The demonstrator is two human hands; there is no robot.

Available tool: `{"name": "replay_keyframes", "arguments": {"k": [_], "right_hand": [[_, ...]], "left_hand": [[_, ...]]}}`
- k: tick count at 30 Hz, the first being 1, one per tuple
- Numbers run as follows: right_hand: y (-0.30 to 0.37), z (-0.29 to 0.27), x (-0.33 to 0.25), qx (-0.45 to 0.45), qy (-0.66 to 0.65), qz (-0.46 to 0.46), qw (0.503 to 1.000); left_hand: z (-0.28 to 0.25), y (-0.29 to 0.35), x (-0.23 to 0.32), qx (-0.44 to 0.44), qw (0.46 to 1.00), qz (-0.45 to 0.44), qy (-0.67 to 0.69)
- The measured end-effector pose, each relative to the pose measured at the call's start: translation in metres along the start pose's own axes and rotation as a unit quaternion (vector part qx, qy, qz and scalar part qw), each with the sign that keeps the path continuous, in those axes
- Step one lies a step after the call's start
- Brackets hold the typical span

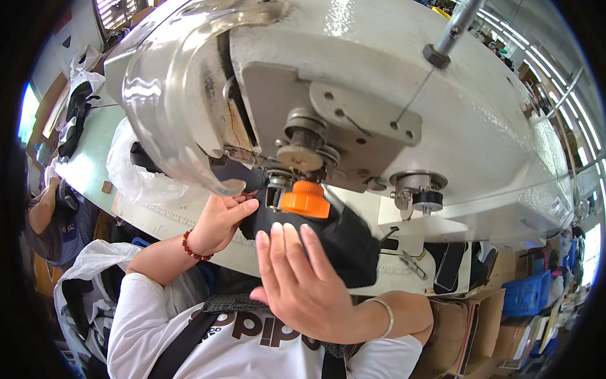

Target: Sewing together black fabric components of a shoe using an industrial sewing machine.

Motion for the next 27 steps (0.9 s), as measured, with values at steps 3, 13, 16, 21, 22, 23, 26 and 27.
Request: {"name": "replay_keyframes", "arguments": {"k": [3,13,16,21,22,23,26,27], "right_hand": [[-0.014,0.021,-0.006,0.026,0.101,0.096,0.990],[-0.021,0.036,0.014,0.111,0.124,0.092,0.982],[-0.018,0.022,0.017,0.118,0.139,0.042,0.982],[-0.024,0.004,0.003,0.051,0.201,0.031,0.978],[-0.026,0.004,0.000,0.028,0.216,0.040,0.975],[-0.029,0.003,-0.004,0.027,0.250,0.046,0.967],[-0.037,0.012,-0.016,-0.066,0.293,0.089,0.950],[-0.041,0.016,-0.019,-0.063,0.324,0.098,0.939]], "left_hand": [[0.001,-0.003,-0.003,-0.016,0.997,-0.065,0.026],[0.003,0.014,0.010,-0.080,0.996,-0.024,-0.041],[0.013,0.020,0.006,-0.092,0.994,-0.056,0.013],[0.035,0.014,-0.024,-0.107,0.978,-0.049,0.175],[0.041,0.014,-0.029,-0.150,0.962,-0.035,0.225],[0.043,0.002,-0.034,-0.222,0.928,-0.086,0.286],[0.052,-0.027,-0.032,-0.470,0.733,-0.056,0.488],[0.056,-0.033,-0.039,-0.461,0.742,-0.070,0.481]]}}
Point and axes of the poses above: each hand's wrist, its own y-axis away from the middle knuckle, its own z-axis out of the palm, x = y × z, the point moved 3 cm from there along -y, towards the middle knuckle, and after that the axes turned 10 degrees about -x, right-handed, at the moved point
